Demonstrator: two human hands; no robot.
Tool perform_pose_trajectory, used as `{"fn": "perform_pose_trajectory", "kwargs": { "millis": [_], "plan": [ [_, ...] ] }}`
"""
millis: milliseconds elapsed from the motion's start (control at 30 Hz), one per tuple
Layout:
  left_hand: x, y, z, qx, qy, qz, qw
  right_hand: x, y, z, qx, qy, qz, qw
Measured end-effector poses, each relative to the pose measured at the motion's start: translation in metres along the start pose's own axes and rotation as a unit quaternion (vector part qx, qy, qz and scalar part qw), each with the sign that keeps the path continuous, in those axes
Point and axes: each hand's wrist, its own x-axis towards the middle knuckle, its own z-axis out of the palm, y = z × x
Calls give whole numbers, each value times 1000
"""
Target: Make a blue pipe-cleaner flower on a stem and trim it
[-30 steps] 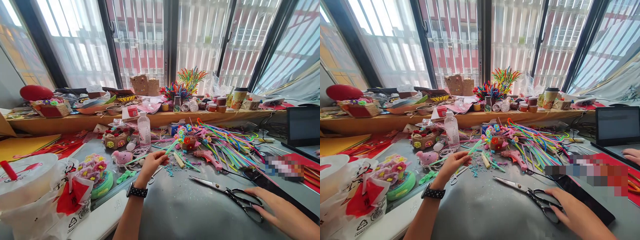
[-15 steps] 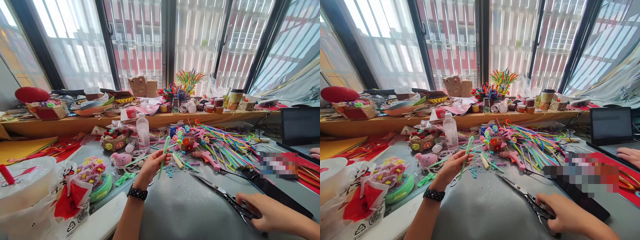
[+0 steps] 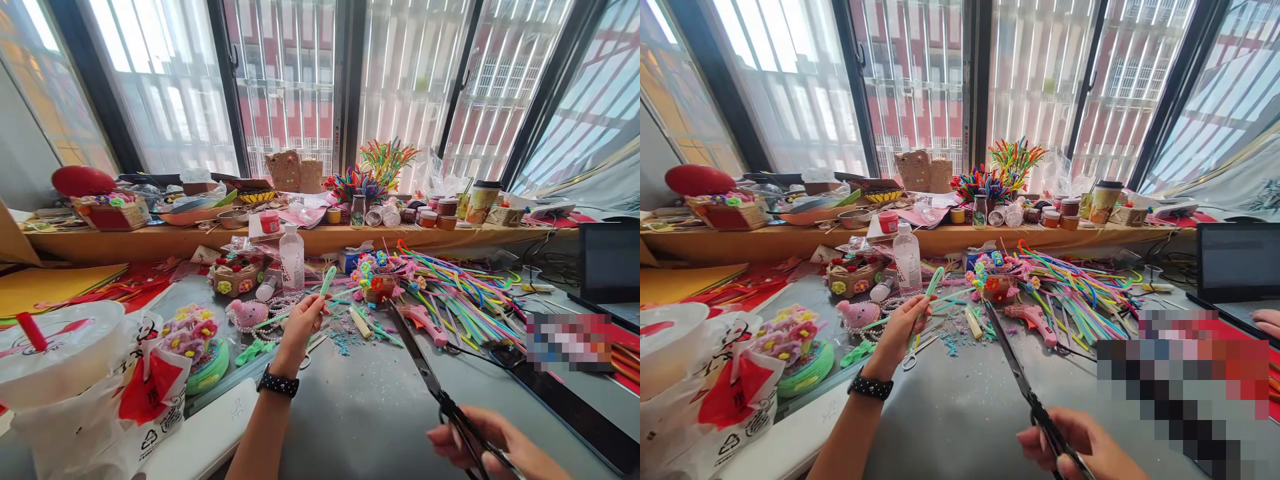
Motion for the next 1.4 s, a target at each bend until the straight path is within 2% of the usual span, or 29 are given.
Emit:
{"fn": "perform_pose_trajectory", "kwargs": {
  "millis": [133, 267, 367, 467, 633, 733, 967, 1100, 1200, 1400],
  "plan": [
    [0, -2, -1, 77, 62, 58, 993, 61, -28, 34, 74, -158, -99, 980],
    [-2, -1, -2, 221, 119, 137, 958, 105, -35, 61, 115, -200, -154, 961],
    [-1, -1, -1, 263, 129, 140, 946, 115, -26, 66, 128, -218, -171, 952],
    [-1, -3, 0, 276, 131, 137, 942, 114, -17, 62, 111, -245, -174, 947],
    [-2, -4, 2, 296, 126, 157, 934, 109, -17, 61, 99, -272, -145, 946],
    [-3, -4, 5, 297, 119, 158, 934, 107, -19, 63, 96, -270, -135, 949],
    [-6, -2, 11, 298, 116, 178, 931, 107, -17, 62, 91, -263, -168, 946],
    [-5, -4, 11, 333, 50, 195, 921, 106, -20, 63, 107, -255, -178, 944],
    [-5, -5, 11, 361, -9, 217, 907, 103, -24, 63, 119, -223, -188, 949],
    [-8, -5, 15, 383, -82, 247, 886, 99, -30, 61, 145, -159, -212, 953]
  ]
}}
